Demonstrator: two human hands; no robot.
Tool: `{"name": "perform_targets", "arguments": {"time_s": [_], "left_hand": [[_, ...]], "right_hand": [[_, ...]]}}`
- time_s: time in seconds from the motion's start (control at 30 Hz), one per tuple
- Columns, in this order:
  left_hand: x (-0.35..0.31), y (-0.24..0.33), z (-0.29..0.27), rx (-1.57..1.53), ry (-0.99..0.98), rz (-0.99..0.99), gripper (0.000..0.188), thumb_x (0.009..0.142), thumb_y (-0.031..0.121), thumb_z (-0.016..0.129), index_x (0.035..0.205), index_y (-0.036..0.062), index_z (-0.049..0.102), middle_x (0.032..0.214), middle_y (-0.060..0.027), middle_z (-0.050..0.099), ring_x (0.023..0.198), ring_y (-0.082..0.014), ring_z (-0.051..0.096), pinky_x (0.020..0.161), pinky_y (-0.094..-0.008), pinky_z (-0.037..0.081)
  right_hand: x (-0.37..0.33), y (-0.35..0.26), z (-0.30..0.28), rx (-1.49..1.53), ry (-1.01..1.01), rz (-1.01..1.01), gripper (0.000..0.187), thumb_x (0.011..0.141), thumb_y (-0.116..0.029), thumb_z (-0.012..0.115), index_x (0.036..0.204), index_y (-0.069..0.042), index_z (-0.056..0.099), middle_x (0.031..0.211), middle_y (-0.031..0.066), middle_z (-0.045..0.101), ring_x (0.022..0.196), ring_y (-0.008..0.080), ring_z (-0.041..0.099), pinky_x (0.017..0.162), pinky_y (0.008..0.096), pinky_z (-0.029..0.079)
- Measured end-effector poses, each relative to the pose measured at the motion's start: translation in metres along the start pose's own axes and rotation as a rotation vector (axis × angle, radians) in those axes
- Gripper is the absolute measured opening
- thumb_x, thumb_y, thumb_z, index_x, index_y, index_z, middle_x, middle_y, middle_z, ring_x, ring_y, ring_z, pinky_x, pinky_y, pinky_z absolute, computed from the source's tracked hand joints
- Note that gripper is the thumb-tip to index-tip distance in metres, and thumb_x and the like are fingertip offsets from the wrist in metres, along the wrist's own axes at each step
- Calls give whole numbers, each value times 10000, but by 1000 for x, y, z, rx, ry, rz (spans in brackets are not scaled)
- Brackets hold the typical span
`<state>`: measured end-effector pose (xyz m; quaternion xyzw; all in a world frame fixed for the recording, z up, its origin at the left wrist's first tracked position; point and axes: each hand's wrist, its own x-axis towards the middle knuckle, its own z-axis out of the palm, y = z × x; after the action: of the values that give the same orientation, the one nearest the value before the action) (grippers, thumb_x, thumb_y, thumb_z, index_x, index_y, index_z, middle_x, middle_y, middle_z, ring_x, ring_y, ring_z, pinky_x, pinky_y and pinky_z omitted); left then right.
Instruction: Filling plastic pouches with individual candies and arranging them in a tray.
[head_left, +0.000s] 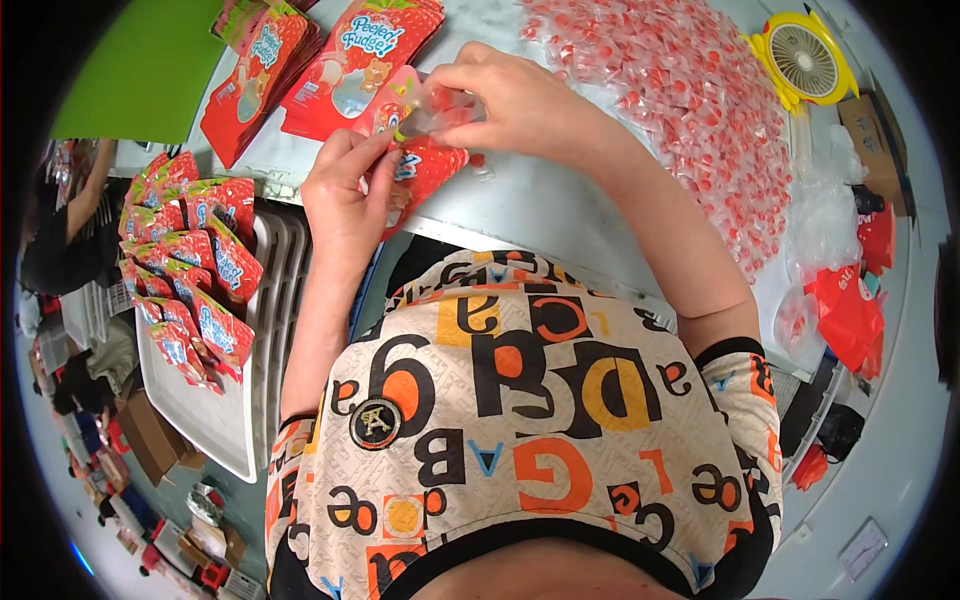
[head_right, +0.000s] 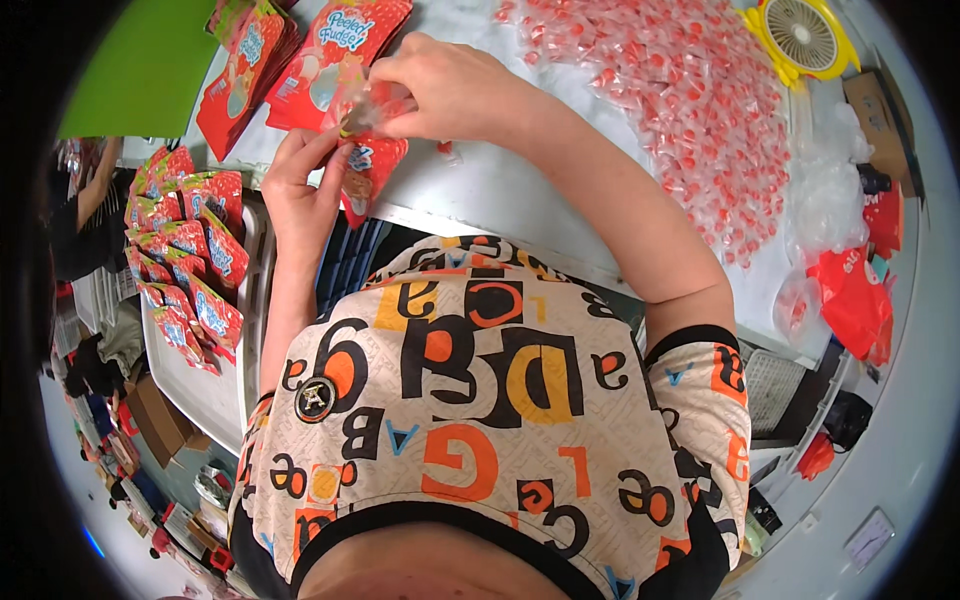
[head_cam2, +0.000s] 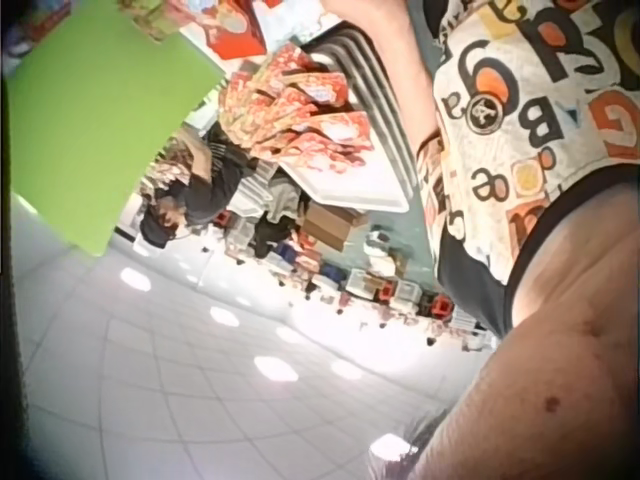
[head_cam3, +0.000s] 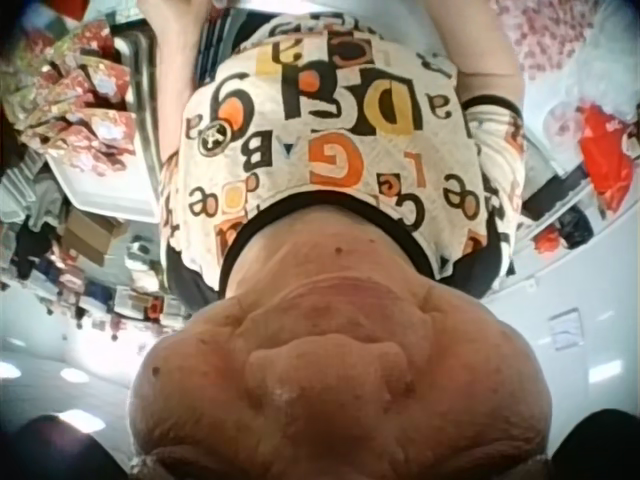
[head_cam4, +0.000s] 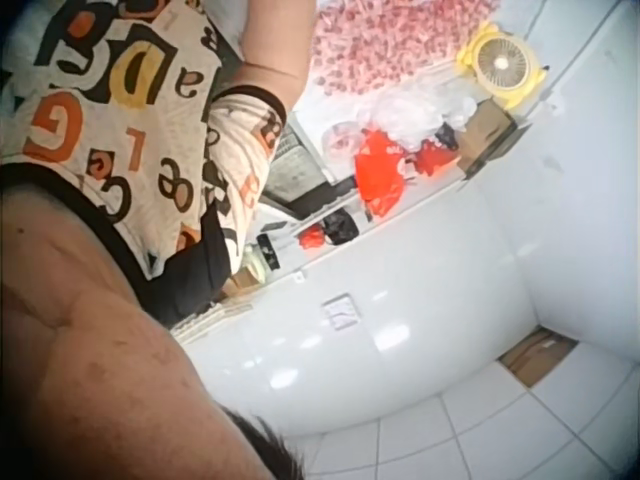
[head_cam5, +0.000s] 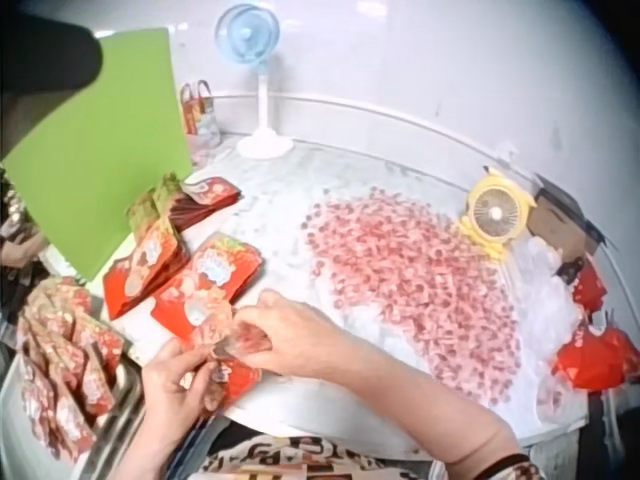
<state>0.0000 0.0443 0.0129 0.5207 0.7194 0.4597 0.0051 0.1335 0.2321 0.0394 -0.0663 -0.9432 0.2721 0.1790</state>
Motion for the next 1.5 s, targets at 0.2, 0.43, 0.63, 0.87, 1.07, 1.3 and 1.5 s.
{"name": "perform_targets", "arguments": {"time_s": [0.2, 0.43, 0.63, 0.87, 1.07, 1.3, 1.5], "left_hand": [[4, 0, 3, 14, -29, -6, 198, 828, 22, 748, 1025, 6, 733, 767, -95, 578, 646, -189, 563, 602, -298, 468], [5, 4, 5, 60, -93, -17, 207, 838, -9, 746, 1044, -19, 724, 804, -96, 628, 723, -166, 653, 684, -263, 526], [9, 7, 11, -11, -72, 6, 198, 835, 9, 750, 1030, -8, 728, 791, -97, 614, 704, -183, 627, 656, -282, 504], [7, 8, 9, -118, -70, -89, 194, 820, 1, 759, 1013, 1, 737, 777, -97, 611, 696, -178, 622, 637, -289, 495], [4, 2, 2, -128, -18, -39, 185, 823, -13, 756, 1007, 0, 740, 836, -87, 651, 756, -153, 654, 702, -251, 524], [-2, -16, -25, -194, 82, -51, 127, 859, -32, 733, 985, -20, 730, 891, -60, 655, 794, -103, 642, 717, -221, 534], [-7, -11, -24, -139, 96, -114, 153, 853, -16, 745, 1005, -25, 727, 887, -62, 654, 790, -109, 654, 711, -227, 543]], "right_hand": [[1, 13, -4, 222, 29, 32, 293, 876, -325, 737, 1014, -73, 681, 885, 38, 612, 733, 102, 596, 665, 272, 472], [14, -9, -16, 754, 211, 607, 312, 1028, -344, 531, 1056, -93, 713, 920, -1, 659, 781, 76, 611, 736, 274, 532], [36, -11, 11, 1325, 630, 470, 300, 1052, -306, 503, 1027, -23, 602, 700, -24, 544, 475, 50, 430, 424, 189, 315], [9, -24, 22, 1037, 454, 253, 332, 1075, -320, 462, 1070, -34, 632, 806, -23, 606, 672, 39, 524, 605, 174, 405], [8, -24, 24, 926, 655, 124, 277, 1045, -267, 526, 1044, -23, 657, 829, -2, 647, 763, 118, 617, 711, 229, 490], [-28, 100, 96, -183, 259, 101, 622, 897, -524, 650, 1397, -165, 555, 1434, 170, 493, 1322, 317, 487, 1081, 465, 410], [-50, 67, 118, -318, 135, -98, 583, 808, -470, 728, 1277, -142, 616, 1275, 126, 558, 1242, 307, 514, 1009, 473, 431]]}}
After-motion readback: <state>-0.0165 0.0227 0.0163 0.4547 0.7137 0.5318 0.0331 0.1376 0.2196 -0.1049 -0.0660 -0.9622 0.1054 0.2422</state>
